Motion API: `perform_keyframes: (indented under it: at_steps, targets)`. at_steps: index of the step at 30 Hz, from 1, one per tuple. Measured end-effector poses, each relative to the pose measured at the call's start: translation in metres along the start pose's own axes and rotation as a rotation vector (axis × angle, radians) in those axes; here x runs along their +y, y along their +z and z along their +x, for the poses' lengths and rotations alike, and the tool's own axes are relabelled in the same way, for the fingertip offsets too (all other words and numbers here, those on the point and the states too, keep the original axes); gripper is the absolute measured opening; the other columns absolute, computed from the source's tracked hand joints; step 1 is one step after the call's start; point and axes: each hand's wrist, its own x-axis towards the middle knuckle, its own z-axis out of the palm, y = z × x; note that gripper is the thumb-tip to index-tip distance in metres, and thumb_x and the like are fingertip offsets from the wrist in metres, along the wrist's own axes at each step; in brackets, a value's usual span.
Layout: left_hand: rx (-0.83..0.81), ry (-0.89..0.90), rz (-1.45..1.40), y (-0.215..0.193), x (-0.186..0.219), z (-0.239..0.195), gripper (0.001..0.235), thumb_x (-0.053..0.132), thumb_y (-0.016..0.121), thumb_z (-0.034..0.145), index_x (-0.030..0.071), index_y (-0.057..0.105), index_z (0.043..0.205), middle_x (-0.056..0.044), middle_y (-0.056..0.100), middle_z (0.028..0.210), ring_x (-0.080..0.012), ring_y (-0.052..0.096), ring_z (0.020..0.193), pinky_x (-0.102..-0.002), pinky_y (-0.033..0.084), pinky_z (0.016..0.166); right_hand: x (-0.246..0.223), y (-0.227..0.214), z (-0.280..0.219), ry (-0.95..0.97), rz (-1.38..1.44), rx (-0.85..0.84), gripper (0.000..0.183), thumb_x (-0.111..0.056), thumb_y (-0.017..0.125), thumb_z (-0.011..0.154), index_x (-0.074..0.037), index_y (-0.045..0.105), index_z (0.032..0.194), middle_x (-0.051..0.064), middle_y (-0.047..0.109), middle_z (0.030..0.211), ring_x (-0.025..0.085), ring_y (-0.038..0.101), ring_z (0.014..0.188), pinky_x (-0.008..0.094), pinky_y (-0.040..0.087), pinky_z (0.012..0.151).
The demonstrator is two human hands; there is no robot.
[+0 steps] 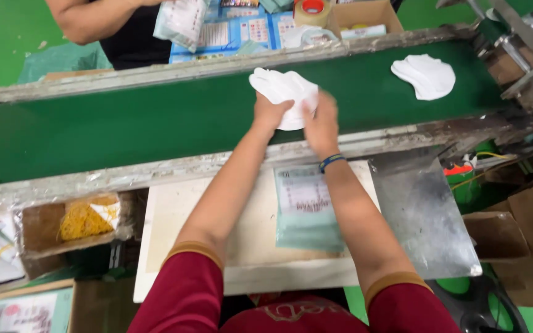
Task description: Packing facial masks into individual plastic bags at a conveyor belt.
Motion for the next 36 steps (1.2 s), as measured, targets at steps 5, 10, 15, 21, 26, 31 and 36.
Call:
perform_keyframes:
  at_steps: [5, 10, 15, 21, 26, 31, 36]
  targets:
    - [-0.222, 0.223, -0.15, -0.09, 0.032, -0.096, 0.087, 0.021, 0.092, 0.073, -0.001, 0.047, 0.145, -0.017, 0.064, 0.14, -0.0283, 0.062, 0.13, -0.037, 0.049, 0.11, -0.017, -0.039, -0.055, 0.08, 1.114, -0.161, 0.048, -0.027, 0.054, 0.111, 0.001, 0.048, 0.15, 0.011, 0.06, 0.145, 0.02, 0.054, 0.134, 0.033, 0.042, 0.116]
    - [-0.536, 0.273, -0.255, -0.186, 0.042, -0.216, 0.095, 0.017, 0.088, 0.08, 0.001, 0.04, 0.16, -0.017, 0.053, 0.158, -0.0267, 0.05, 0.147, -0.04, 0.042, 0.121, -0.068, -0.082, -0.159, 0.03, 1.108, -0.644, 0.066, -0.01, 0.069, 0.095, 0.001, 0.039, 0.153, 0.006, 0.053, 0.144, 0.014, 0.048, 0.134, 0.032, 0.043, 0.111]
    - [-0.44, 0.151, -0.02, -0.223, -0.013, -0.279, 0.138, 0.026, 0.09, 0.069, 0.013, -0.007, 0.167, -0.013, 0.055, 0.149, -0.0262, 0.056, 0.137, -0.037, 0.047, 0.116, -0.068, -0.047, -0.204, -0.069, 0.854, -0.973, 0.067, -0.007, 0.075, 0.087, -0.003, 0.046, 0.147, 0.008, 0.061, 0.139, 0.015, 0.056, 0.128, 0.032, 0.046, 0.109]
    - [-0.407, 0.196, 0.227, -0.226, -0.071, -0.308, 0.137, 0.042, 0.098, 0.062, 0.014, 0.009, 0.163, -0.021, 0.038, 0.156, -0.0418, 0.027, 0.149, -0.054, 0.023, 0.121, -0.078, 0.005, -0.254, -0.049, 0.662, -0.854, 0.074, -0.02, 0.087, 0.077, -0.006, 0.055, 0.142, 0.01, 0.067, 0.132, 0.019, 0.062, 0.12, 0.035, 0.051, 0.105]
    - [-0.337, 0.402, 0.394, -0.226, -0.088, -0.311, 0.086, 0.057, 0.097, 0.068, 0.02, 0.055, 0.133, -0.014, 0.039, 0.165, -0.0427, 0.005, 0.164, -0.063, 0.005, 0.129, -0.09, -0.006, -0.257, -0.296, 0.403, -0.723, 0.084, -0.027, 0.095, 0.064, -0.003, 0.057, 0.134, 0.019, 0.063, 0.129, 0.032, 0.058, 0.122, 0.042, 0.047, 0.102]
    - [-0.443, 0.278, 0.424, -0.225, -0.052, -0.306, 0.11, 0.047, 0.097, 0.051, 0.007, 0.048, 0.141, -0.014, 0.033, 0.157, -0.0421, 0.002, 0.152, -0.07, 0.0, 0.116, -0.085, -0.011, -0.255, -0.513, 0.439, -0.625, 0.067, -0.022, 0.092, 0.066, -0.005, 0.067, 0.126, 0.019, 0.064, 0.133, 0.038, 0.055, 0.126, 0.046, 0.045, 0.106]
    - [-0.407, 0.378, 0.515, -0.191, -0.126, -0.325, 0.079, 0.034, 0.09, 0.075, 0.009, 0.053, 0.14, -0.013, 0.042, 0.161, -0.0393, 0.01, 0.16, -0.066, 0.005, 0.124, -0.061, 0.005, -0.269, -0.403, 0.208, -0.586, 0.051, -0.016, 0.086, 0.078, -0.011, 0.073, 0.128, 0.015, 0.069, 0.12, 0.032, 0.06, 0.111, 0.041, 0.053, 0.098]
